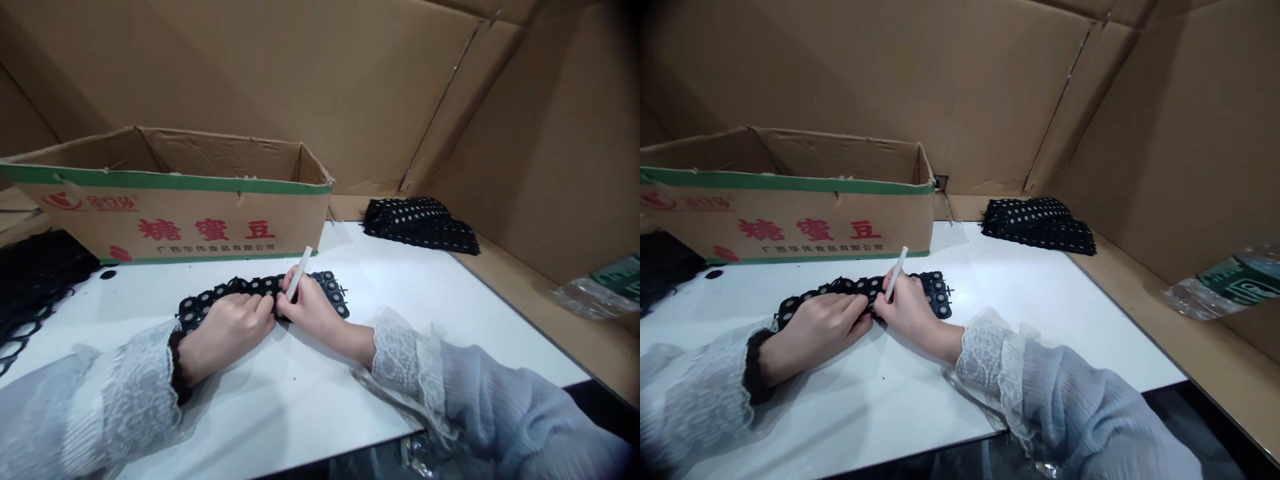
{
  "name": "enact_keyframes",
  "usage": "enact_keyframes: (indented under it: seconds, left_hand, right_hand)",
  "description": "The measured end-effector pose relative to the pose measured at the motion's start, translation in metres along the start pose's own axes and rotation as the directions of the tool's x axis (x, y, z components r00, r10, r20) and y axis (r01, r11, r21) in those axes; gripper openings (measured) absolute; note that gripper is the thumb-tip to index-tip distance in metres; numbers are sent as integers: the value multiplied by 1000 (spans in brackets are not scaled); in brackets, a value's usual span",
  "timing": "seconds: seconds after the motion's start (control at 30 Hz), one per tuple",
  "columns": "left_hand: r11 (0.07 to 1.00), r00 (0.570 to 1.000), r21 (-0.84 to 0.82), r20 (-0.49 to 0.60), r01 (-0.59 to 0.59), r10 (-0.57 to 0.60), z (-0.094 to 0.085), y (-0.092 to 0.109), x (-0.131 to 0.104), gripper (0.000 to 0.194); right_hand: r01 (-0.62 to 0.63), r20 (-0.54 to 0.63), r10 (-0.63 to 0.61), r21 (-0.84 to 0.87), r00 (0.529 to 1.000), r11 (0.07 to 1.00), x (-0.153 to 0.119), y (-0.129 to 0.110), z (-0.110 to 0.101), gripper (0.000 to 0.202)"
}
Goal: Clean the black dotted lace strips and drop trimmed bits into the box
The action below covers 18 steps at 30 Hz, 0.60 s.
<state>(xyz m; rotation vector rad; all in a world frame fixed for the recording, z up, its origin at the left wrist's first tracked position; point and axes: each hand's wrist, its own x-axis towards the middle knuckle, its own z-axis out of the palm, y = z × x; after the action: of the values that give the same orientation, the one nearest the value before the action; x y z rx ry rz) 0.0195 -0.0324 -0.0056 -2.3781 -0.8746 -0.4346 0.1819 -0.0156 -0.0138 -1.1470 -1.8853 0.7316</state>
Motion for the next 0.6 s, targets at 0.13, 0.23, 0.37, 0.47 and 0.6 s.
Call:
enact_keyframes:
  seconds: [0.13, 0.23, 0.37, 0.47, 0.6]
  left_hand:
    - [996, 994, -92, 113, 11, 0, -3, -3, 1, 24]
    - [960, 961, -264, 274, 91, -16, -17, -13, 3, 30]
    - [846, 879, -435, 470, 308, -78, -31, -25, 16, 34]
    - [859, 885, -330, 390, 392, -255, -19, -25, 29, 31]
    - [934, 927, -216, 308, 286, -213, 14, -16, 34, 29]
  right_hand:
    - [-10, -36, 13, 80, 999, 997, 8, 5, -13, 10]
    - [0, -205, 20, 100, 979, 995, 21, 14, -25, 18]
    - [-35, -179, 54, 110, 982, 993, 33, 29, -32, 23]
    - [-52, -114, 60, 75, 992, 996, 35, 37, -31, 20]
    - [-32, -87, 36, 49, 996, 998, 35, 42, -30, 20]
